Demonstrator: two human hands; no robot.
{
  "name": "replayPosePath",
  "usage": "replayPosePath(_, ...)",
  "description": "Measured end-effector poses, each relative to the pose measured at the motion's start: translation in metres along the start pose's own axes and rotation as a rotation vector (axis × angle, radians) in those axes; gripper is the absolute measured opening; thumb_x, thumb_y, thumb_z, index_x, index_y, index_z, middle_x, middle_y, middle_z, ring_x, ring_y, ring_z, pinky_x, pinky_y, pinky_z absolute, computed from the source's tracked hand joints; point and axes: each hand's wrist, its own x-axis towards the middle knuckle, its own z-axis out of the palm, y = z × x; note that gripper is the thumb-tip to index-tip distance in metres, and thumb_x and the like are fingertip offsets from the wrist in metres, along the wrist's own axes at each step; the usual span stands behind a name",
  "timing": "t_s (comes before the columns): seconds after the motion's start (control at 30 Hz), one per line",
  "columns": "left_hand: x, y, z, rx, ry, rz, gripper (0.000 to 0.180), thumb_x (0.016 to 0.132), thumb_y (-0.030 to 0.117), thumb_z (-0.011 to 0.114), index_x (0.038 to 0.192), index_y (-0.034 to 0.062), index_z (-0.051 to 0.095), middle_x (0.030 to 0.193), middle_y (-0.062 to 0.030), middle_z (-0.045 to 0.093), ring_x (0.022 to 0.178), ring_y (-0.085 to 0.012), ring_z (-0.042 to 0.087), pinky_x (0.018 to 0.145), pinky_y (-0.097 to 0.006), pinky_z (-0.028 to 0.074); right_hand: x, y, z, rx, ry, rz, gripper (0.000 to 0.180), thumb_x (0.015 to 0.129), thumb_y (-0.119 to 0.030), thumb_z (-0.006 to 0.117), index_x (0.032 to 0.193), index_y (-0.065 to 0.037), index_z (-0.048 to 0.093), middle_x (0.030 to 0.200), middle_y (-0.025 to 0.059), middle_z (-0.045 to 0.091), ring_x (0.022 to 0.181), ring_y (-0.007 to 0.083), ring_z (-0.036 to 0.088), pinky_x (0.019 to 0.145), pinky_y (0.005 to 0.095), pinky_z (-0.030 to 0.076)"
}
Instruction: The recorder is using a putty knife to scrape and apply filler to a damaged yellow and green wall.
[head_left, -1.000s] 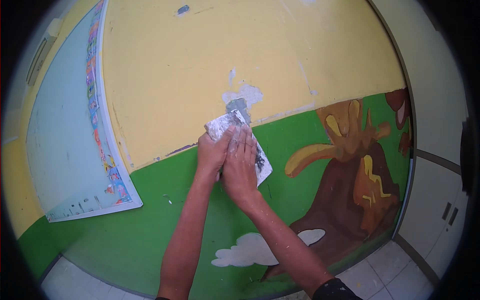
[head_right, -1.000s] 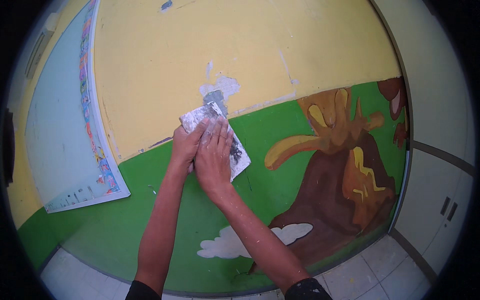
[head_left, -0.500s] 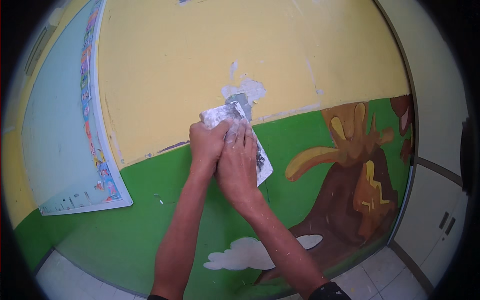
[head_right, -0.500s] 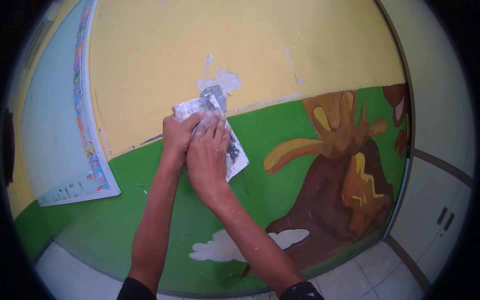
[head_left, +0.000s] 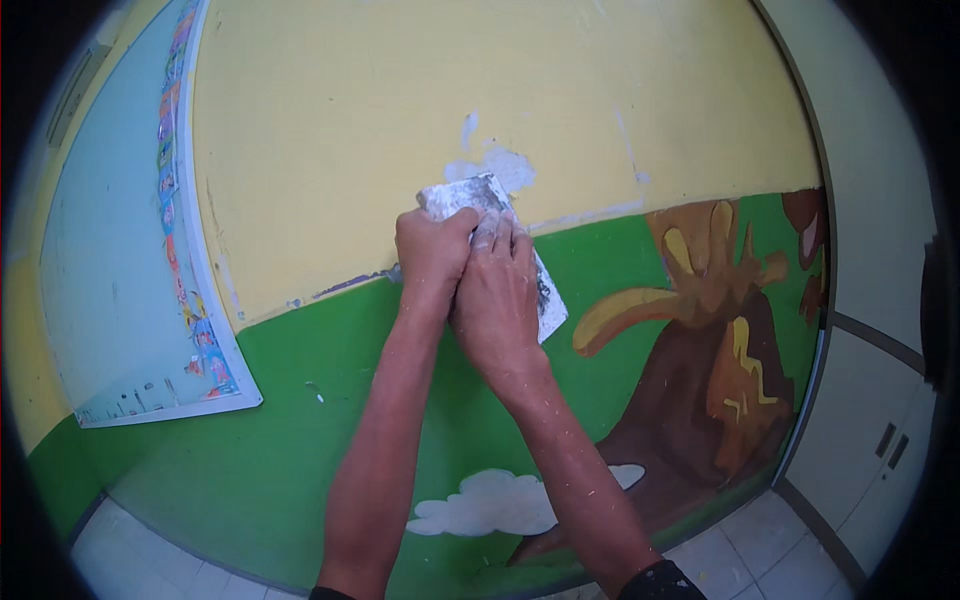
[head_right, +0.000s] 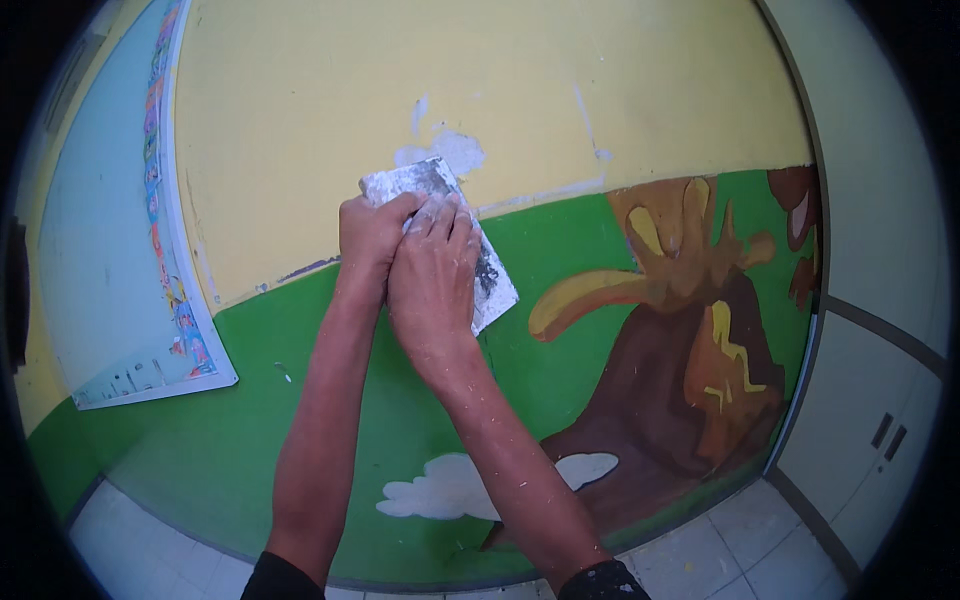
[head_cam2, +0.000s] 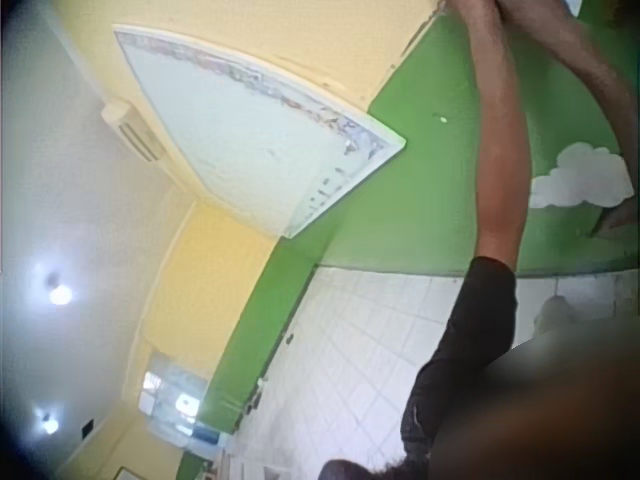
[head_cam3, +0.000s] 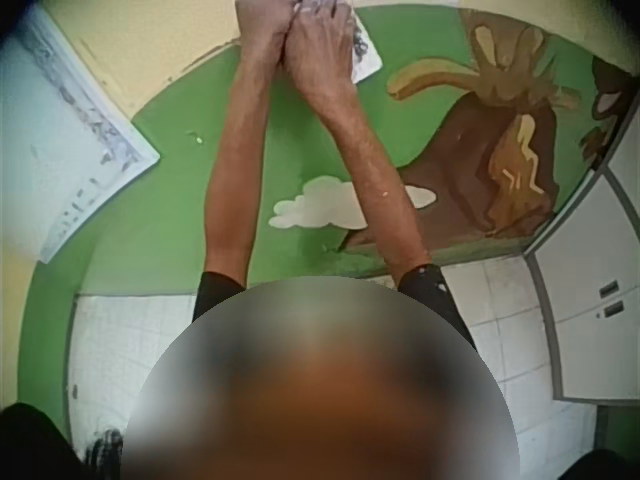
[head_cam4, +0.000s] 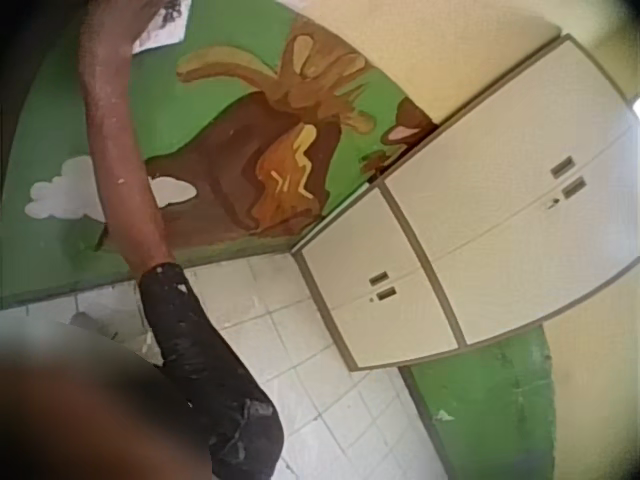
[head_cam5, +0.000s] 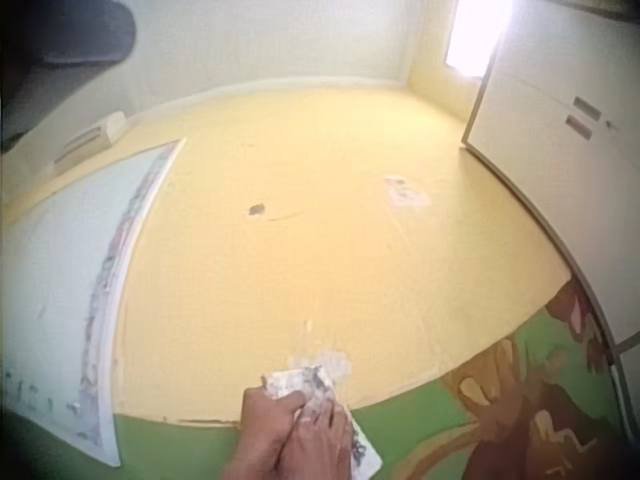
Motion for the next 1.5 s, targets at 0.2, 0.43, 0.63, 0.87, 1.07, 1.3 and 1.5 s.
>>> replayPosePath(0.2, -0.005, -0.009, 0.0, -0.099, 0.005, -0.002, 0.03, 0.072, 0.019, 0.078, 0.073, -0.0097, 0.07, 0.067, -0.0181, 0.071, 0.062, -0.0225, 0.069, 0.061, -0.041, 0.053, -0.007, -0.005, -0.002, 0.052, -0.02, 0.038, 0.055, 0.088, -0.007, 0.061, 0.137, 0.018, 0.048, 0.142, 0.0336, 0.051, 0.133, 0.0422, 0.048, 0.115, 0.0494, 0.036)
replayPosePath(0.43, -0.023, 0.007, -0.005, 0.045, 0.018, -0.038, 0.031, 0.071, 0.017, 0.075, 0.072, -0.0127, 0.067, 0.069, -0.0224, 0.071, 0.063, -0.0271, 0.071, 0.064, -0.044, 0.055, -0.017, -0.005, -0.008, 0.064, -0.022, 0.038, 0.053, 0.085, -0.005, 0.063, 0.131, 0.017, 0.052, 0.135, 0.0321, 0.055, 0.113, 0.0382, 0.054, 0.104, 0.0443, 0.043)
replayPosePath(0.63, -0.01, 0.009, -0.002, 0.109, 0.022, -0.039, 0.033, 0.069, 0.018, 0.076, 0.076, -0.0133, 0.068, 0.075, -0.0265, 0.072, 0.072, -0.0345, 0.074, 0.071, -0.046, 0.056, -0.006, -0.005, -0.019, 0.034, -0.078, 0.015, 0.05, 0.08, -0.003, 0.067, 0.125, 0.017, 0.056, 0.124, 0.0298, 0.059, 0.106, 0.038, 0.055, 0.098, 0.045, 0.046)
replayPosePath(0.87, 0.004, 0.001, -0.002, 0.113, 0.02, -0.023, 0.033, 0.068, 0.018, 0.076, 0.076, -0.0132, 0.068, 0.075, -0.0269, 0.072, 0.075, -0.0361, 0.075, 0.073, -0.046, 0.057, -0.002, -0.007, -0.003, 0.045, -0.087, 0.05, 0.046, 0.081, -0.004, 0.067, 0.121, 0.016, 0.057, 0.123, 0.0306, 0.059, 0.107, 0.0394, 0.055, 0.098, 0.0456, 0.047)
replayPosePath(1.07, -0.007, 0.002, 0.0, 0.265, 0.002, 0.044, 0.031, 0.067, 0.018, 0.077, 0.076, -0.0111, 0.07, 0.075, -0.027, 0.072, 0.075, -0.0364, 0.075, 0.073, -0.047, 0.057, -0.008, -0.012, -0.025, 0.099, -0.153, 0.122, 0.048, 0.082, -0.006, 0.067, 0.124, 0.016, 0.057, 0.126, 0.0319, 0.059, 0.115, 0.0409, 0.055, 0.098, 0.0458, 0.048)
replayPosePath(1.3, 0.009, 0.004, 0.021, -0.002, 0.007, -0.018, 0.032, 0.067, 0.018, 0.076, 0.075, -0.0116, 0.069, 0.076, -0.0288, 0.071, 0.074, -0.0385, 0.074, 0.074, -0.047, 0.057, 0.013, 0.006, -0.005, -0.122, 0.064, 0.055, 0.041, 0.082, -0.008, 0.069, 0.116, 0.012, 0.062, 0.114, 0.0251, 0.064, 0.105, 0.0377, 0.056, 0.09, 0.0442, 0.05)
replayPosePath(1.5, -0.002, 0.017, 0.027, 0.092, 0.078, 0.034, 0.034, 0.068, 0.019, 0.076, 0.075, -0.0131, 0.068, 0.074, -0.0296, 0.07, 0.074, -0.0389, 0.074, 0.073, -0.048, 0.057, 0.012, 0.014, -0.026, -0.021, -0.056, 0.021, 0.041, 0.083, -0.009, 0.067, 0.118, 0.012, 0.062, 0.116, 0.0255, 0.063, 0.104, 0.0366, 0.056, 0.089, 0.0442, 0.05)
